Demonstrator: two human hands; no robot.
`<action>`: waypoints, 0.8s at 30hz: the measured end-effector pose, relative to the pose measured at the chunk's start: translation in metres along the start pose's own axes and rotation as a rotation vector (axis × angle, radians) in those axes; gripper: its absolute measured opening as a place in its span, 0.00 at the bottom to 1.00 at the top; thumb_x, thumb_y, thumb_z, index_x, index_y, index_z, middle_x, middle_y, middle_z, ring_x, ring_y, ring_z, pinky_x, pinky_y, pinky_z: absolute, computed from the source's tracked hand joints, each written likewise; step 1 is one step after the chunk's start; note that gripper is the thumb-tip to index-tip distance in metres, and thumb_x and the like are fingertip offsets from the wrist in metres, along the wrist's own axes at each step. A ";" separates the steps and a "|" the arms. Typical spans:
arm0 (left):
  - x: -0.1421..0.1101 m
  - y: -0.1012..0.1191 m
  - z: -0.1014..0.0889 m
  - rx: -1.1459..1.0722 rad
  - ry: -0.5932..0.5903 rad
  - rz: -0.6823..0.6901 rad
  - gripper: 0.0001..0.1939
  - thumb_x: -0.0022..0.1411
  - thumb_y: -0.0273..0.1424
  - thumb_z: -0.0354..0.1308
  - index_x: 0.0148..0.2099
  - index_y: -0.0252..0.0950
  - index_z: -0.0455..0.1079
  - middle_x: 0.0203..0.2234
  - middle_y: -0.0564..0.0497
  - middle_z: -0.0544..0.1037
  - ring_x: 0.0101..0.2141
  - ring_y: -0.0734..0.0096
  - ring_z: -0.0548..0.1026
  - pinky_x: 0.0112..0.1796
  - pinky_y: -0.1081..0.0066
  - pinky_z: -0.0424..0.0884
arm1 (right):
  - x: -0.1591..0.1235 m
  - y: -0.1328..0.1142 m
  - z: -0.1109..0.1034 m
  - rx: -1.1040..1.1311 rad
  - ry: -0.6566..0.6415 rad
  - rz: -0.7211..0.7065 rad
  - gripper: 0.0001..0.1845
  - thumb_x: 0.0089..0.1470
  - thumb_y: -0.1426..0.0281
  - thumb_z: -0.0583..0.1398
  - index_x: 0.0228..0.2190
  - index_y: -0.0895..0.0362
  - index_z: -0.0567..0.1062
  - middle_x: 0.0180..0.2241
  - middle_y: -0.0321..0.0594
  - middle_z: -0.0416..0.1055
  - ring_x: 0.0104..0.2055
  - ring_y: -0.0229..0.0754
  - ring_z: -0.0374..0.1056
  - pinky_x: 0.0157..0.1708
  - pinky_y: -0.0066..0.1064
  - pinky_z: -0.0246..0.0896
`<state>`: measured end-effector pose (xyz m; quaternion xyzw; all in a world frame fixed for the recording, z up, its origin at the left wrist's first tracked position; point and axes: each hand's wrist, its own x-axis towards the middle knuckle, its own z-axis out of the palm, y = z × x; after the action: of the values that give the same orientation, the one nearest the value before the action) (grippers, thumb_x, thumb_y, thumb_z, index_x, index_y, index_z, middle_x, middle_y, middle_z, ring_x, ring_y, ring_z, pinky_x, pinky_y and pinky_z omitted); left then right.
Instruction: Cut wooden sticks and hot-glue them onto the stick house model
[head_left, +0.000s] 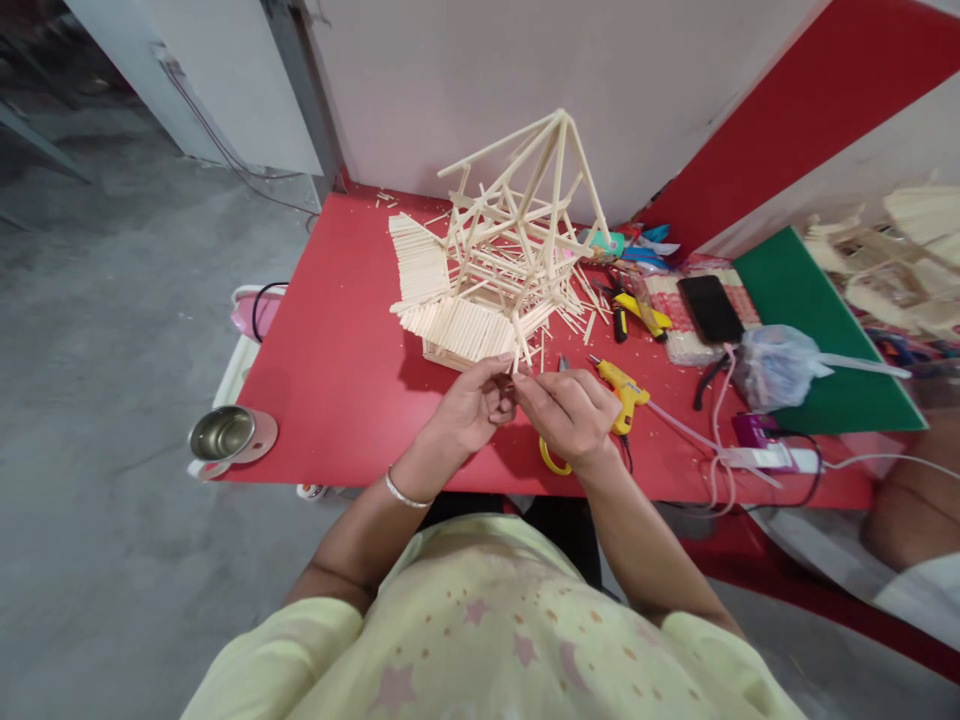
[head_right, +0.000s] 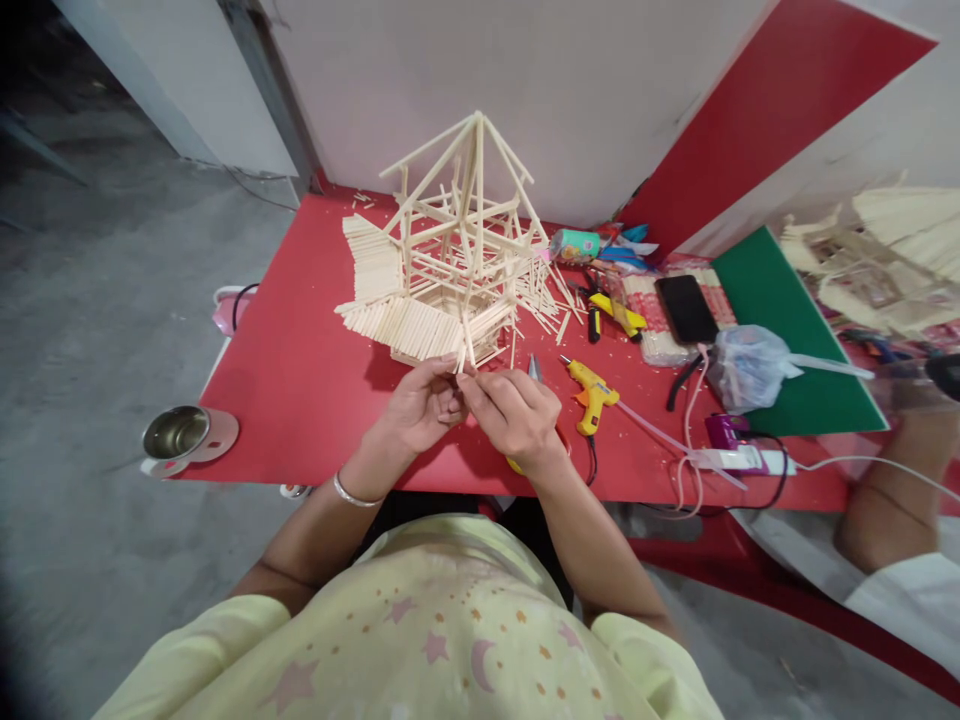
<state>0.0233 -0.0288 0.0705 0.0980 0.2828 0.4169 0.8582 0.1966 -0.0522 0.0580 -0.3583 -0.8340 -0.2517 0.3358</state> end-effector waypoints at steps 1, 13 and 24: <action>0.000 0.000 0.000 0.001 -0.001 -0.001 0.10 0.53 0.33 0.67 0.32 0.32 0.71 0.21 0.56 0.72 0.15 0.84 0.64 0.15 0.81 0.51 | -0.001 0.000 0.001 0.000 -0.006 0.005 0.25 0.58 0.74 0.67 0.56 0.49 0.74 0.36 0.39 0.77 0.41 0.39 0.71 0.43 0.30 0.67; -0.016 -0.023 -0.020 0.087 -0.073 0.007 0.14 0.53 0.39 0.70 0.33 0.33 0.74 0.20 0.53 0.73 0.20 0.78 0.69 0.17 0.79 0.55 | -0.019 -0.012 -0.013 0.039 -0.008 0.011 0.28 0.58 0.71 0.68 0.58 0.45 0.74 0.38 0.36 0.79 0.40 0.38 0.72 0.41 0.30 0.68; 0.000 -0.063 -0.016 0.364 -0.045 0.097 0.19 0.52 0.42 0.75 0.38 0.31 0.80 0.21 0.54 0.71 0.18 0.85 0.63 0.18 0.81 0.55 | -0.069 -0.018 -0.041 0.087 -0.120 0.350 0.08 0.63 0.70 0.63 0.44 0.54 0.81 0.36 0.40 0.79 0.39 0.38 0.73 0.44 0.29 0.68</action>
<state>0.0557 -0.0700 0.0325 0.2744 0.3292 0.3973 0.8115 0.2345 -0.1200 0.0306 -0.4974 -0.7876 -0.1313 0.3391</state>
